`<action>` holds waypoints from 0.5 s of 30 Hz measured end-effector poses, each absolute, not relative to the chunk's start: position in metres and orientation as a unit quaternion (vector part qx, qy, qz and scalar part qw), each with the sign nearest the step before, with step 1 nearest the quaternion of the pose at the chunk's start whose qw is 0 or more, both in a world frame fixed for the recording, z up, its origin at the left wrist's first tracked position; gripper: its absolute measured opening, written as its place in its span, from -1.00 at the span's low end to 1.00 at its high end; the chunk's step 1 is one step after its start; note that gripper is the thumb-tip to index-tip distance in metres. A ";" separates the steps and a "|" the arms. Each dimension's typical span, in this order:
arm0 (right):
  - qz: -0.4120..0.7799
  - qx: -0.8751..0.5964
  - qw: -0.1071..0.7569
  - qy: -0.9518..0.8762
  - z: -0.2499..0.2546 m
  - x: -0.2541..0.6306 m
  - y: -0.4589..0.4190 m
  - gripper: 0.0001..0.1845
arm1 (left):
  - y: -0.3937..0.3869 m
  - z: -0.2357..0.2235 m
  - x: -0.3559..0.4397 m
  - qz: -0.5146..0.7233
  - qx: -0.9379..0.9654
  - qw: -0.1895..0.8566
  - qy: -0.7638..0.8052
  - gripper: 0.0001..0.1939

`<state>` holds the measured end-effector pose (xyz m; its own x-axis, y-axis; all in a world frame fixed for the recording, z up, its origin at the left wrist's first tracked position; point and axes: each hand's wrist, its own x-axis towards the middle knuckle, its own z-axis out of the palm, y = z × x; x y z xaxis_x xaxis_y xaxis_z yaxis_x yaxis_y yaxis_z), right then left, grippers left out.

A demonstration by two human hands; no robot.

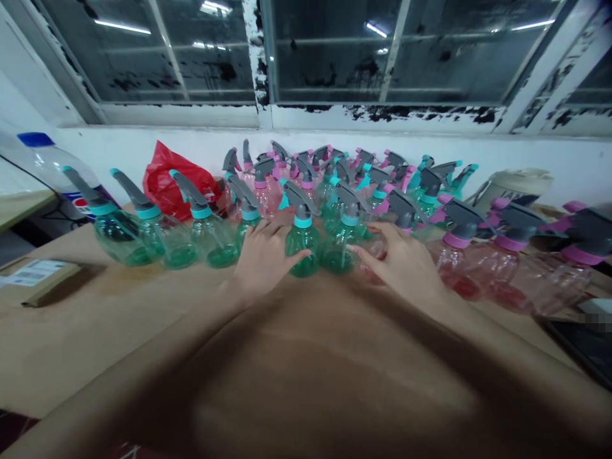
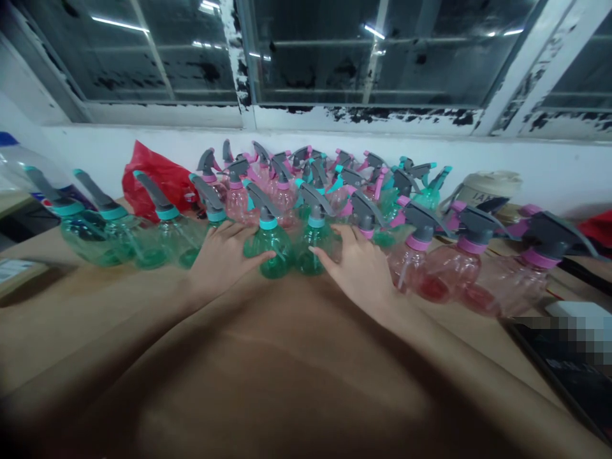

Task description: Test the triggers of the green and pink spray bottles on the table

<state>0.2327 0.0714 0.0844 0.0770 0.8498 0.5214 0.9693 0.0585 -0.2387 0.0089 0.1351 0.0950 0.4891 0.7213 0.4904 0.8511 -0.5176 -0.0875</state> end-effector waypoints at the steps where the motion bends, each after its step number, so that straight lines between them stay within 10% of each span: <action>1: -0.111 -0.683 0.273 -0.668 0.084 0.235 0.071 -0.43 | 0.136 0.095 0.012 -0.202 -0.849 0.158 -0.462 -0.51; 15: -0.054 -0.713 0.254 -0.652 0.115 0.237 0.082 -0.28 | 0.133 0.111 0.015 -0.151 -0.835 0.197 -0.492 -0.49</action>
